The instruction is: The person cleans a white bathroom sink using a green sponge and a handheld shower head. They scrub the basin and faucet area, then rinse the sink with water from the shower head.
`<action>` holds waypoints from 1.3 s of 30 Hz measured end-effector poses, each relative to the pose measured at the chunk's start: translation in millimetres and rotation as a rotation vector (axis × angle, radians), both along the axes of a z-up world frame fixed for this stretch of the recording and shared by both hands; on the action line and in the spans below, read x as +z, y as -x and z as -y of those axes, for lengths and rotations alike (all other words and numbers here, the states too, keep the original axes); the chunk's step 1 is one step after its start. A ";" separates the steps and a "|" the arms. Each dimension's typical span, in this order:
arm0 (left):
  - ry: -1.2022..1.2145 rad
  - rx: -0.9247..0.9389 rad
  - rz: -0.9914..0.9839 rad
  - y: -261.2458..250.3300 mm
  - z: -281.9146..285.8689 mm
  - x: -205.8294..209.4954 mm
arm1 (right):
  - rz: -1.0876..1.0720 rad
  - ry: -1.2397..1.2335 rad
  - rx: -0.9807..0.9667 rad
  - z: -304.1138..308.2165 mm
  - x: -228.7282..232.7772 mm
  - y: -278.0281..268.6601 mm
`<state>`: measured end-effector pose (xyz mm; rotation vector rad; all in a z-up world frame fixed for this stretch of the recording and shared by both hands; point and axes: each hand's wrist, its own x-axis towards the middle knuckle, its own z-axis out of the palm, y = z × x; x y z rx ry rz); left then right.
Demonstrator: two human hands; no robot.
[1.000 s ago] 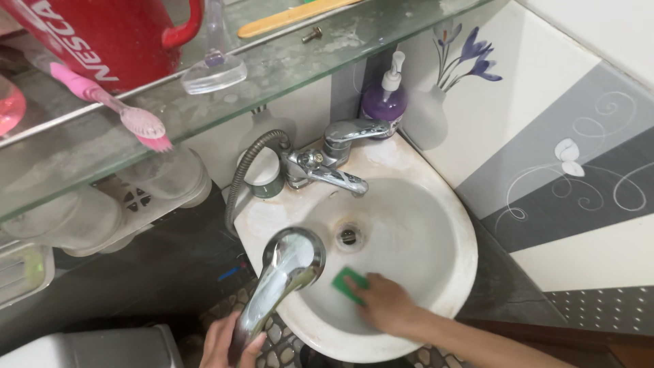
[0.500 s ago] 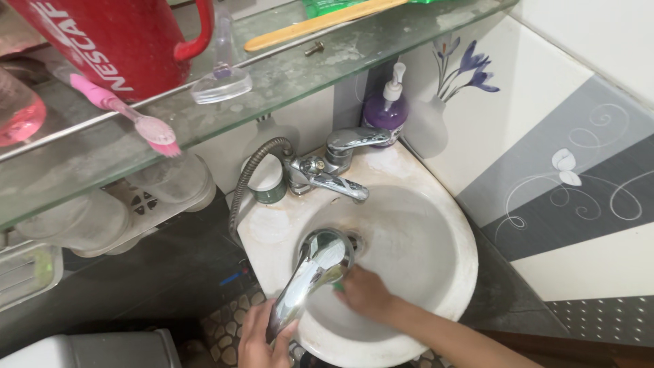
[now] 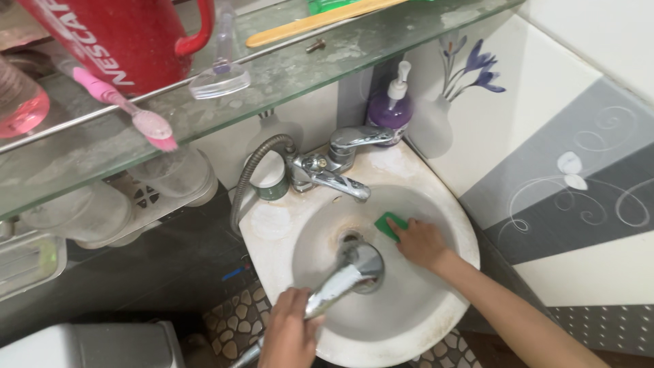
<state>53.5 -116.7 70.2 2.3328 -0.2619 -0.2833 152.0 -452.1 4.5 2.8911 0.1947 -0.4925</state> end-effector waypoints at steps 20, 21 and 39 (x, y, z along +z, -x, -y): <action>-0.066 -0.205 0.026 20.5 -18.5 -37.6 | 0.455 -0.354 0.260 -54.1 -20.3 -17.6; -0.065 -0.208 0.024 19.4 -21.4 -37.0 | 0.403 -0.298 0.175 -40.3 -27.8 -20.8; 0.190 0.435 0.217 21.1 -84.3 -13.6 | -0.163 -0.137 -0.073 -47.4 -28.2 13.3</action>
